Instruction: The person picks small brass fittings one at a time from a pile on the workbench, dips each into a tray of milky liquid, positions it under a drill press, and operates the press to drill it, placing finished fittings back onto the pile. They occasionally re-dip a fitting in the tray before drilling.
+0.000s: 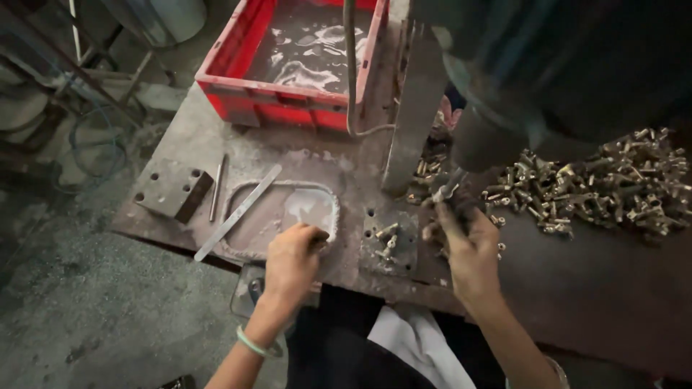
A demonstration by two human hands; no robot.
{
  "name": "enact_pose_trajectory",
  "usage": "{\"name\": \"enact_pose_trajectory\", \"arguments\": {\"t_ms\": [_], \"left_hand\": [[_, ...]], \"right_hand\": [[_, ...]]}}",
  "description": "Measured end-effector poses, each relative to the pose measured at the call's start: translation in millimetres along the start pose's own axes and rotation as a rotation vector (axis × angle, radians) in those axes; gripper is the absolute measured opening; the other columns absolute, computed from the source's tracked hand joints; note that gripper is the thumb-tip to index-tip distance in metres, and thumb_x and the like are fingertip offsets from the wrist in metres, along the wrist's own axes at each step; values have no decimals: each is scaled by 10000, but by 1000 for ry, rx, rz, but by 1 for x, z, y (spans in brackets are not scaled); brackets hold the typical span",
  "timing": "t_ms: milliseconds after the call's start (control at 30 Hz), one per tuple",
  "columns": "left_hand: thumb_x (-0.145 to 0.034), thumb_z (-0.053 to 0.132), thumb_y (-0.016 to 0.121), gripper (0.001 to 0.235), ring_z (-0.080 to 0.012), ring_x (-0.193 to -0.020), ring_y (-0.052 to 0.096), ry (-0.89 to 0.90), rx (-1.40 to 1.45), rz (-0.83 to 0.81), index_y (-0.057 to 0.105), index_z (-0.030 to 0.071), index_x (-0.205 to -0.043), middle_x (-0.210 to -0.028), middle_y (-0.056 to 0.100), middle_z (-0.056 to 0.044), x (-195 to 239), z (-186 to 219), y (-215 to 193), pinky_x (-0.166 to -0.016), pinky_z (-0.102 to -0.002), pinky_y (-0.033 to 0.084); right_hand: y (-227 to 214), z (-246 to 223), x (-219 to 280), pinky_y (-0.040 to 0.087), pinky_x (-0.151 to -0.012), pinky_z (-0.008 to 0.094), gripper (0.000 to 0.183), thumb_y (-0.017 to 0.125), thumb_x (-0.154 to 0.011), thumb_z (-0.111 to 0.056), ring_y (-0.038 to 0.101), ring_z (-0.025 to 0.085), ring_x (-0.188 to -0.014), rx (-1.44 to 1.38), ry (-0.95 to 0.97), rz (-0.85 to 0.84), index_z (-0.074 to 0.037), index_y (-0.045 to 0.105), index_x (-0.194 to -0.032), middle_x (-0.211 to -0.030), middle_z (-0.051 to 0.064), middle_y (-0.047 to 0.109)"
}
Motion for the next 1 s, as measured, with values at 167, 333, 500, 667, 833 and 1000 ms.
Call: {"name": "enact_pose_trajectory", "arguments": {"t_ms": [167,333,500,667,833,1000], "left_hand": [[-818,66,776,225,-181,-794,764,-369,686,-81,788,-3,-1031,-902,805,-92,4,-40,3,-724,-295,596],[-833,54,768,225,-131,-783,732,-556,1060,-132,762,-35,-1040,-913,794,-89,39,-21,55,-716,-264,576],[-823,22,785,151,-132,-807,737,-151,720,139,740,11,-967,-915,765,-60,54,43,49,-724,-263,589],[-808,31,789,141,-217,-732,729,-85,494,174,723,39,-932,-907,711,-82,57,63,52,-647,-311,577],[-812,38,779,183,-291,-796,714,68,438,186,710,38,-981,-956,699,-104,46,78,60,-687,-355,569],[-849,85,774,211,-329,-857,643,-1,315,93,633,33,-997,-961,631,-131,34,73,64,-742,-403,524]], "right_hand": [[4,-8,-2,514,-658,275,199,603,-1028,-104,636,127,-761,-2,25,-105,-20,664,-1198,-1046,64,718],[-5,3,-5,499,-624,253,198,608,-1015,-113,635,107,-750,82,19,-110,-41,675,-1188,-1030,36,715],[-11,-2,0,395,-549,250,162,631,-1049,-112,596,114,-693,192,66,-40,-25,709,-1162,-872,76,702],[0,-9,-3,480,-604,254,166,616,-1018,-108,643,113,-722,61,14,-133,-30,686,-1147,-985,35,721],[2,-8,-9,556,-680,284,175,599,-1017,-107,663,116,-795,52,-94,-191,-15,665,-1149,-1036,36,731],[-12,5,-9,539,-708,299,154,633,-1037,-69,651,144,-792,104,-20,-127,29,695,-1139,-964,64,693]]}}
Point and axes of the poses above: each hand's wrist, its own x-axis away from the middle knuckle, its own y-axis out of the palm, z = x × y, the point moved 8 cm from there along -x, towards the middle knuckle
